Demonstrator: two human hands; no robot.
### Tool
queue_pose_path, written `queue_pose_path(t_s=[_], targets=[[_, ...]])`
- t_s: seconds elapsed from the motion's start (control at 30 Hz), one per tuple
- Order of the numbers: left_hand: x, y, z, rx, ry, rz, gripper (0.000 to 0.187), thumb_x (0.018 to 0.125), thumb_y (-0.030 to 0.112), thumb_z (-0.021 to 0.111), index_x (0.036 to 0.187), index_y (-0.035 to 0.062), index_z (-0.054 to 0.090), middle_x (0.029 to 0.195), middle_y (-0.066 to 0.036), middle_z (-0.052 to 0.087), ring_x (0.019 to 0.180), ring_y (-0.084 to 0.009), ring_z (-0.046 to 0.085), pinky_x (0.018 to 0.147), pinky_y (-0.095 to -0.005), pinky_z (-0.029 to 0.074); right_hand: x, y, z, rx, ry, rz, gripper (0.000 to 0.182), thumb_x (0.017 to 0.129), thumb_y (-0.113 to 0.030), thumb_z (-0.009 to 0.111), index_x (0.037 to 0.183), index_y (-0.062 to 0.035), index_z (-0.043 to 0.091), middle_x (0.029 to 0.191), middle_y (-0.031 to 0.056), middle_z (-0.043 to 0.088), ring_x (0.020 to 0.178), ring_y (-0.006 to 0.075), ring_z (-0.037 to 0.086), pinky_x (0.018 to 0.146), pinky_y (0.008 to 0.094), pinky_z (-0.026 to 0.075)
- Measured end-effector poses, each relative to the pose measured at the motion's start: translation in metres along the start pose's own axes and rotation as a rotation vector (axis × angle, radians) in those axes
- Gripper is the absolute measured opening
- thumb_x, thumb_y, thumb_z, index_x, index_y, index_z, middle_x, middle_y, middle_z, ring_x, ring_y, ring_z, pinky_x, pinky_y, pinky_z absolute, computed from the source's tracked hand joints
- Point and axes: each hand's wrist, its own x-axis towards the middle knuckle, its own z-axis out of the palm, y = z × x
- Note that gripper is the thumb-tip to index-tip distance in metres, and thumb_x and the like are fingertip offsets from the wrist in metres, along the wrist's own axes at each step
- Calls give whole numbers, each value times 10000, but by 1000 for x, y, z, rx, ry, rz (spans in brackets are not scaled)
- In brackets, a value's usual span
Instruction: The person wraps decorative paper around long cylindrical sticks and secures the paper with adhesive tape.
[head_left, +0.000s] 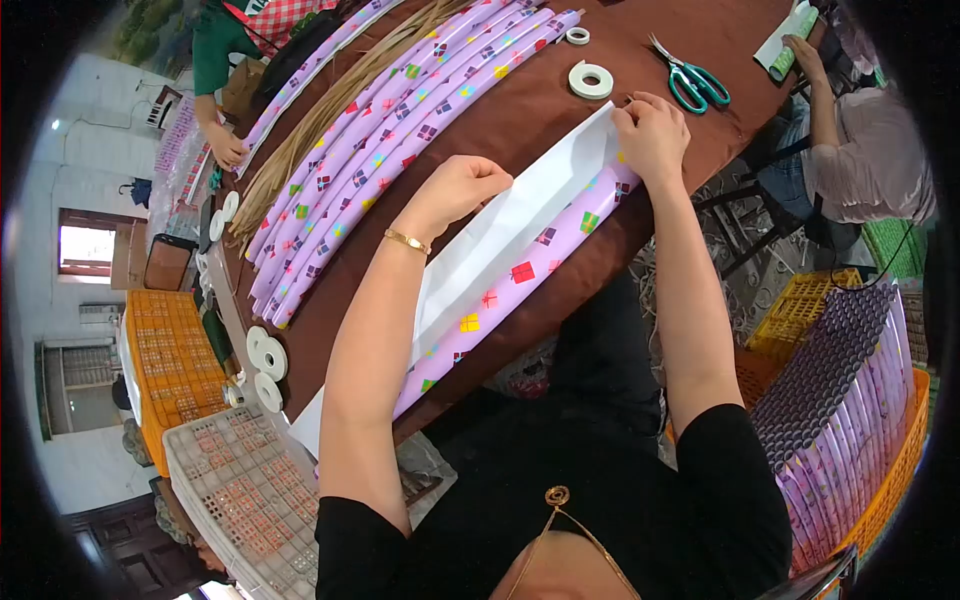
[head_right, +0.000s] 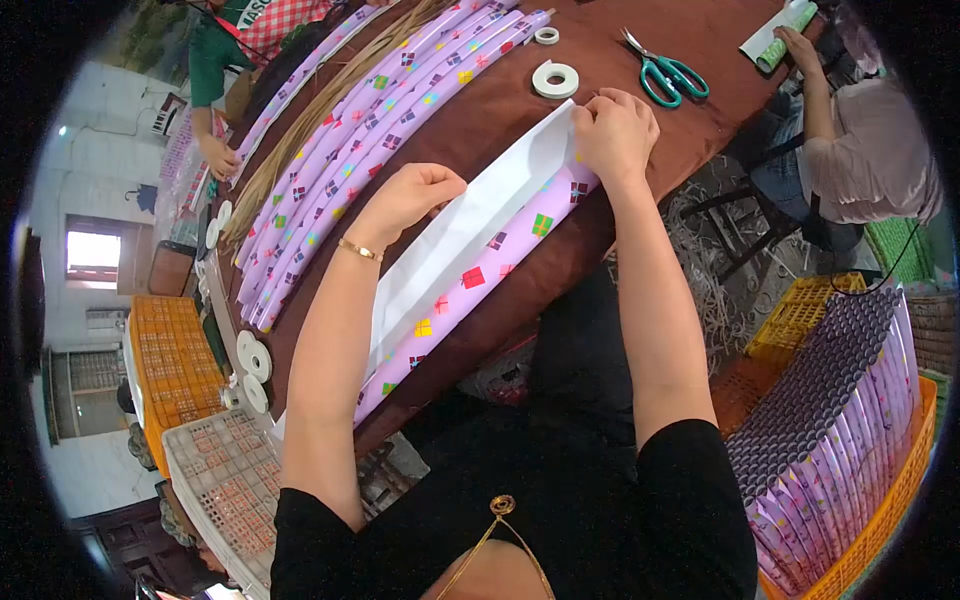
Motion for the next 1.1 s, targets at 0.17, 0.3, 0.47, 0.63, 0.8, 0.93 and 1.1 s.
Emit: queue_pose_path(t_s=[0.17,0.3,0.47,0.63,0.8,0.93,1.1], targets=[[-11,-3,-4,30,10,-16,157,818,166,675,793,11,666,603,71,484,512,-12,369,458,-199,280,0,-3,-1,36,-7,22,256,802,-329,595,843,-125,743,1233,37,612,1226,286,463,1053,451,297],[-21,-4,-13,83,-36,-69,145,836,178,685,860,35,682,702,55,561,626,-27,467,548,-191,362,1,0,1,35,-6,11,257,804,-335,599,838,-124,742,1234,34,613,1216,288,470,1048,448,303],[-37,-5,-17,129,-50,-64,165,822,170,704,908,31,675,739,47,591,633,-29,482,555,-195,377,2,0,0,-41,-7,-7,292,819,-361,602,898,-110,729,1242,26,611,1190,299,496,1023,442,354],[-41,-10,-21,45,-48,-135,176,862,190,664,925,27,675,774,34,623,647,-35,507,578,-201,403,1,-1,-1,-35,-13,2,301,822,-362,593,908,-109,731,1242,24,611,1191,296,497,1020,439,359],[-35,-16,-25,96,-78,-135,190,905,207,615,937,32,679,795,30,641,670,-45,529,619,-209,431,2,1,3,24,-2,10,254,803,-329,606,857,-120,741,1235,33,614,1210,291,475,1047,451,309],[-42,-16,-29,104,-122,-100,193,909,210,614,951,33,681,805,31,647,699,-44,537,642,-217,440,1,0,0,-11,1,6,260,810,-337,610,876,-120,738,1227,21,620,1192,291,493,1026,446,340],[-54,-18,-32,60,-139,-124,194,908,196,619,955,17,676,821,33,648,717,-38,538,652,-213,441,-1,0,0,-21,17,-9,261,815,-348,620,879,-123,736,1229,10,622,1180,288,506,1012,447,361]])
